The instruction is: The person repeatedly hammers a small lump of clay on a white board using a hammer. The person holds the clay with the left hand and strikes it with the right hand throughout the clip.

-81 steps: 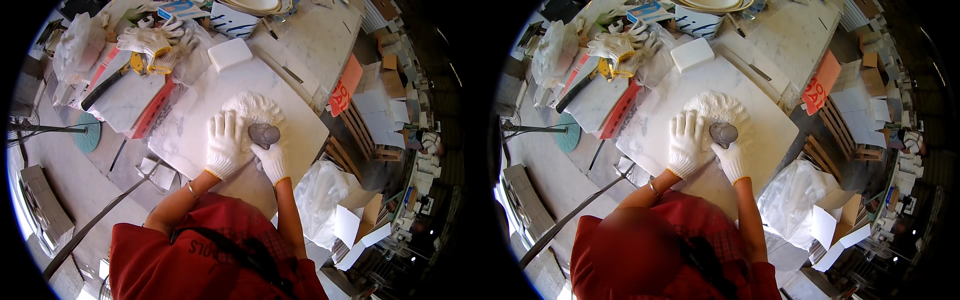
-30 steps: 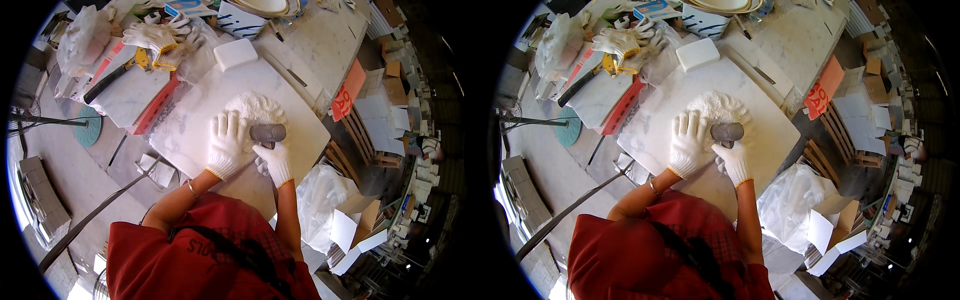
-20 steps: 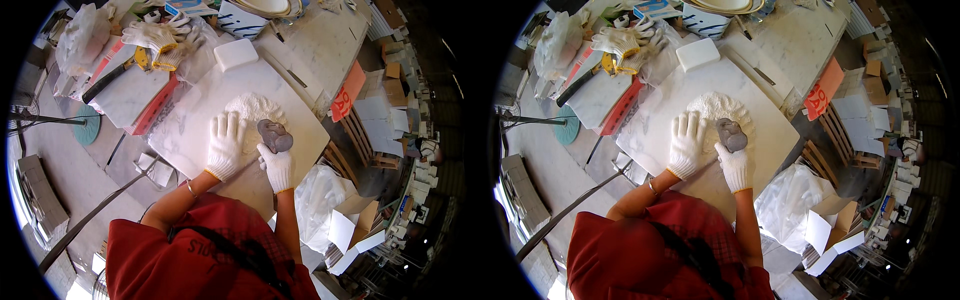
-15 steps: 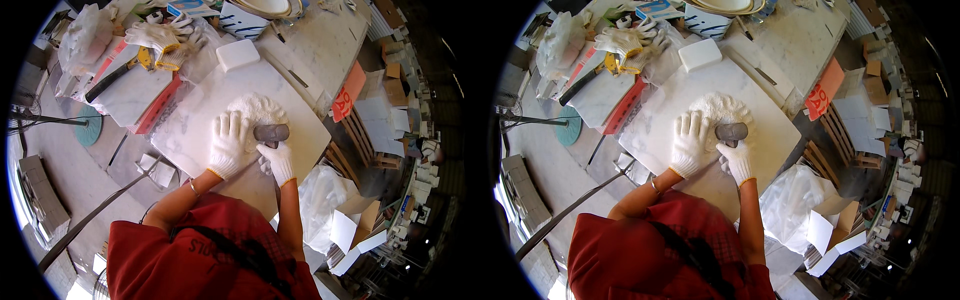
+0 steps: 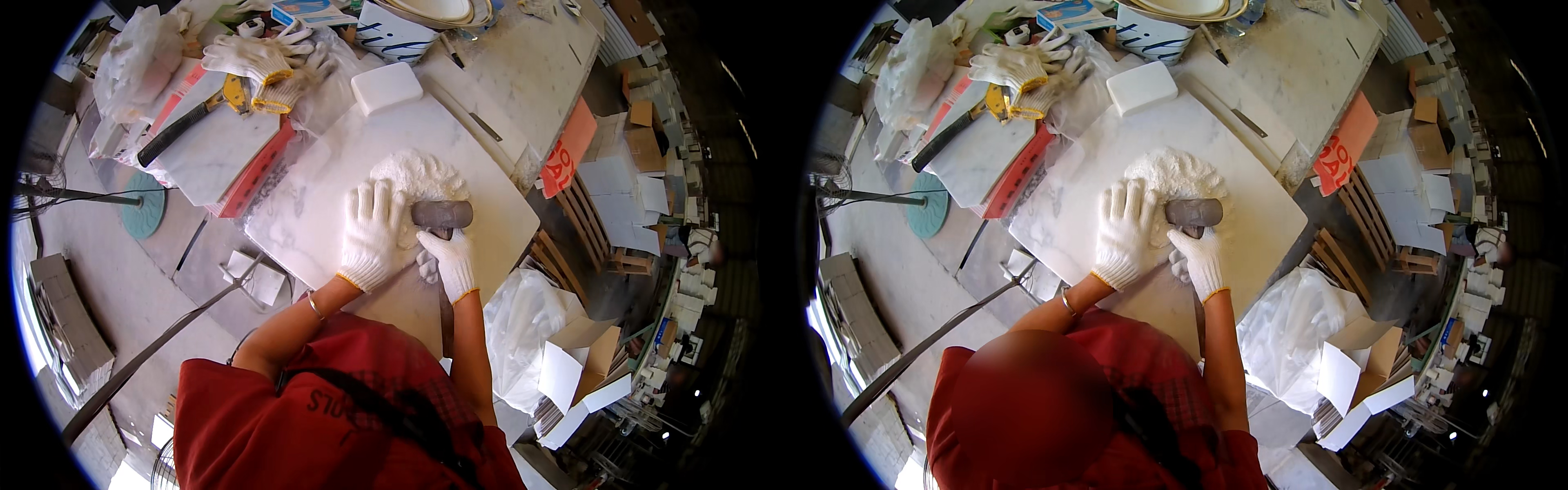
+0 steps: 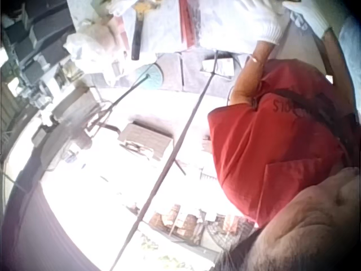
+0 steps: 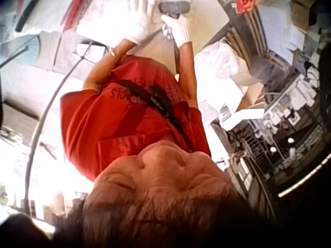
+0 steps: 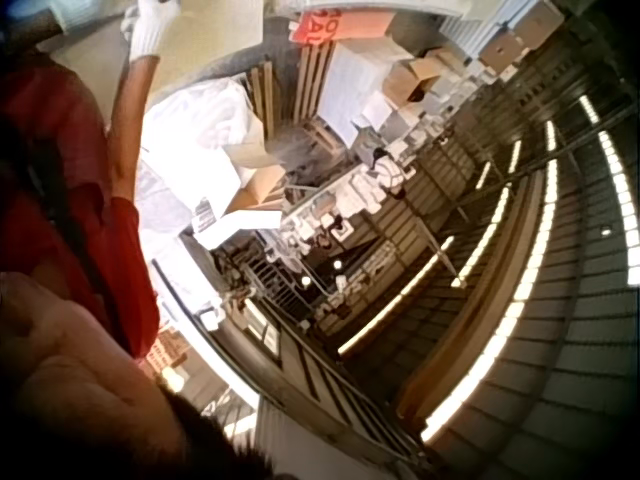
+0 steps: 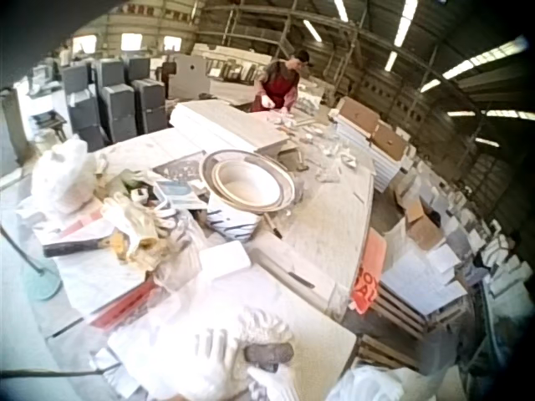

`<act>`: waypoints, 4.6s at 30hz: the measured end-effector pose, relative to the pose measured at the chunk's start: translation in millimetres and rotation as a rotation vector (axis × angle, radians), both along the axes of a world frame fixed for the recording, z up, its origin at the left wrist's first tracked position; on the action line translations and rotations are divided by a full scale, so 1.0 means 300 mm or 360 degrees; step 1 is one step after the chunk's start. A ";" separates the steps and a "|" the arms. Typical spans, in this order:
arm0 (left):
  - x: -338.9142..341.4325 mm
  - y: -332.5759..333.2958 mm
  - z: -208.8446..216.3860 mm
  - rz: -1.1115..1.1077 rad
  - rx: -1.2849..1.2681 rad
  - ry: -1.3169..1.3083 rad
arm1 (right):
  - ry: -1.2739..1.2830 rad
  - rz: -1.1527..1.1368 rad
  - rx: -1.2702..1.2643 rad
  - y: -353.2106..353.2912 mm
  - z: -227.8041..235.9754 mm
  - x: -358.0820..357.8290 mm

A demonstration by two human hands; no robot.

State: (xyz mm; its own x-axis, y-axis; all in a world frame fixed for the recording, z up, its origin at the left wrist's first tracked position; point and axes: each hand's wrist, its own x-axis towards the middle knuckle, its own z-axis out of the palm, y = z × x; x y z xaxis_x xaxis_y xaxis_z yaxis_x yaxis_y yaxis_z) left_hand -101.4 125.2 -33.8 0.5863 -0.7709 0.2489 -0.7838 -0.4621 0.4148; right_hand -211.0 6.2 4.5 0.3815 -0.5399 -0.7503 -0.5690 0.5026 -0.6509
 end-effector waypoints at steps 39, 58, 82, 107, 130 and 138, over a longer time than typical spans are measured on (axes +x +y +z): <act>0.003 0.002 0.009 -0.0002 0.0131 0.0109 | -0.0145 0.0114 -0.0390 0.034 0.203 -0.020; 0.010 -0.007 0.029 -0.0029 -0.0014 0.0043 | -0.0112 -0.0002 -0.0393 0.037 0.119 -0.026; 0.009 -0.005 0.012 -0.0031 -0.0011 0.0065 | -0.0074 -0.0021 0.0076 -0.011 0.022 -0.012; 0.004 -0.023 -0.001 -0.0008 -0.0077 -0.0037 | -0.0160 0.0054 -0.0167 -0.008 -0.064 -0.024; 0.012 -0.016 0.012 -0.0008 -0.0029 0.0072 | -0.0039 0.0079 -0.0102 -0.024 0.044 -0.016; 0.007 -0.005 0.035 -0.0020 0.0007 0.0083 | -0.0058 -0.0031 -0.0272 0.003 0.078 0.007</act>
